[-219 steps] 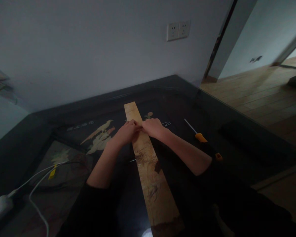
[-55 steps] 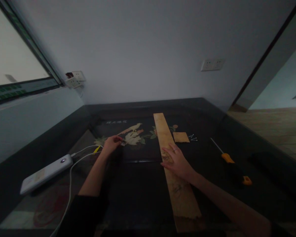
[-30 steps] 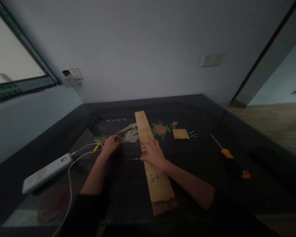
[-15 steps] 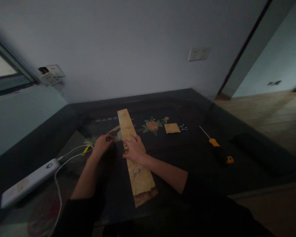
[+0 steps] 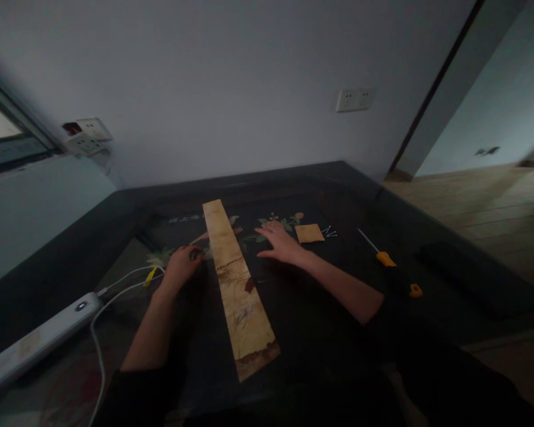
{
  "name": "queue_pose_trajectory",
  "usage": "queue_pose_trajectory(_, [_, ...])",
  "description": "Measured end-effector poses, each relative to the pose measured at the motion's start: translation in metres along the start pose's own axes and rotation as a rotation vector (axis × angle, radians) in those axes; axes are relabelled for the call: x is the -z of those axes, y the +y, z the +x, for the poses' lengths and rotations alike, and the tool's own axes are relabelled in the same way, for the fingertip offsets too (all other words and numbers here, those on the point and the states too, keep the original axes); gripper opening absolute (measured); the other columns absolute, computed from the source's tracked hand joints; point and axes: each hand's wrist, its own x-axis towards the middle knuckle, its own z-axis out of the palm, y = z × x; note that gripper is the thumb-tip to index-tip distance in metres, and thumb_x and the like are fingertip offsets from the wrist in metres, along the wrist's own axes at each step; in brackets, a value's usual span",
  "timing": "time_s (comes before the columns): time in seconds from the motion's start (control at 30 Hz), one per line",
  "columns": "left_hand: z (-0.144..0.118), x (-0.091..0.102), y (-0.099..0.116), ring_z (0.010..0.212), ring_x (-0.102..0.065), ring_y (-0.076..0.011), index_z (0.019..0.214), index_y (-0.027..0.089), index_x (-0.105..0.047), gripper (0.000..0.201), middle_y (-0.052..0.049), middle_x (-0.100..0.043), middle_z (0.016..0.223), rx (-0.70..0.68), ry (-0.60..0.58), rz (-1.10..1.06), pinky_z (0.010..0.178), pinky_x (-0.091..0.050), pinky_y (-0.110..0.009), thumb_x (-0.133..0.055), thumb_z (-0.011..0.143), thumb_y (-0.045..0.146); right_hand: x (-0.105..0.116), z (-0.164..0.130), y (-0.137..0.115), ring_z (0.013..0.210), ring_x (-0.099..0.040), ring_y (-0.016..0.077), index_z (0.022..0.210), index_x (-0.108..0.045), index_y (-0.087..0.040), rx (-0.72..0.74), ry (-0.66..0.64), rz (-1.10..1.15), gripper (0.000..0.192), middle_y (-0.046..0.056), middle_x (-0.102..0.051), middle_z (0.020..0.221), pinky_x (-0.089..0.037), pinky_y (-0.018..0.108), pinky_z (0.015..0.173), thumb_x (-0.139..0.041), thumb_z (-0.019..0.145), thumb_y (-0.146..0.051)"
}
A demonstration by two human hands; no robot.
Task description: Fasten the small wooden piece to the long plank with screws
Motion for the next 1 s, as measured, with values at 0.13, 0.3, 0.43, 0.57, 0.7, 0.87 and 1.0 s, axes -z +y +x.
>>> queue_pose_trajectory(0.13, [0.000,-0.002,-0.001,0.094,-0.063,-0.0263,0.105,0.015,-0.067,0.033,-0.013,-0.067,0.102,-0.020,0.006,0.012,0.089,-0.047,-0.032,-0.055,0.079,0.029,0.045,-0.023,0.090,0.131,-0.038,0.0346,0.136,-0.049,-0.012,-0.082,-0.103,-0.164,0.080,0.019,-0.046,0.141,-0.029,0.050,0.107,-0.077,0.068,-0.044])
queue_pose_trajectory(0.3, [-0.001,-0.002,0.003,0.097,-0.062,-0.0265,0.112,0.015,-0.064,0.037,-0.014,-0.065,0.106,0.012,0.019,0.038,0.089,-0.047,-0.033,-0.055,0.079,0.028,0.052,-0.044,0.121,0.121,-0.049,0.0315,0.133,-0.052,-0.016,-0.114,-0.149,-0.163,0.062,0.015,-0.055,0.131,-0.026,0.056,0.107,-0.066,0.079,-0.043])
queue_pose_trajectory(0.43, [-0.008,0.001,0.019,0.107,-0.056,-0.0287,0.119,0.016,-0.060,0.040,-0.014,-0.061,0.114,-0.014,0.102,0.031,0.095,-0.044,-0.039,-0.052,0.084,0.033,0.042,-0.038,0.103,0.111,-0.053,0.0291,0.128,-0.057,-0.013,-0.044,-0.088,-0.188,0.058,0.016,-0.058,0.121,-0.036,0.045,0.100,-0.064,0.081,-0.047])
queue_pose_trajectory(0.57, [-0.019,0.001,0.052,0.120,-0.047,-0.0299,0.125,0.020,-0.057,0.046,-0.012,-0.057,0.126,-0.179,0.037,-0.030,0.103,-0.037,-0.043,-0.051,0.086,0.044,0.032,-0.022,0.073,0.106,-0.054,0.0289,0.128,-0.056,-0.013,0.015,-0.054,-0.223,0.061,0.015,-0.059,0.116,-0.041,0.041,0.095,-0.064,0.080,-0.051])
queue_pose_trajectory(0.7, [-0.036,-0.004,0.087,0.131,-0.035,-0.0338,0.133,0.034,-0.051,0.051,-0.009,-0.044,0.142,-0.344,-0.024,-0.047,0.106,-0.028,-0.053,-0.052,0.085,0.052,0.015,0.002,0.031,0.111,-0.052,0.0285,0.128,-0.055,-0.017,0.009,0.009,-0.190,0.061,0.013,-0.057,0.121,-0.042,0.038,0.093,-0.060,0.081,-0.055])
queue_pose_trajectory(0.87, [-0.049,-0.009,0.104,0.136,-0.026,-0.0378,0.123,0.035,-0.059,0.044,-0.010,-0.038,0.145,-0.383,-0.103,-0.070,0.105,-0.023,-0.062,-0.056,0.083,0.052,-0.010,0.035,-0.016,0.110,-0.051,0.0315,0.120,-0.058,-0.016,-0.120,0.093,-0.250,0.051,0.016,-0.059,0.114,-0.040,0.041,0.091,-0.058,0.084,-0.052])
queue_pose_trajectory(1.0, [-0.051,-0.011,0.108,0.136,-0.024,-0.0386,0.107,0.027,-0.064,0.033,-0.012,-0.038,0.144,-0.344,-0.069,-0.115,0.104,-0.023,-0.066,-0.062,0.079,0.046,-0.025,0.048,-0.031,0.110,-0.050,0.0319,0.119,-0.058,-0.014,-0.155,0.077,-0.251,0.047,0.017,-0.058,0.114,-0.039,0.041,0.090,-0.057,0.086,-0.048])
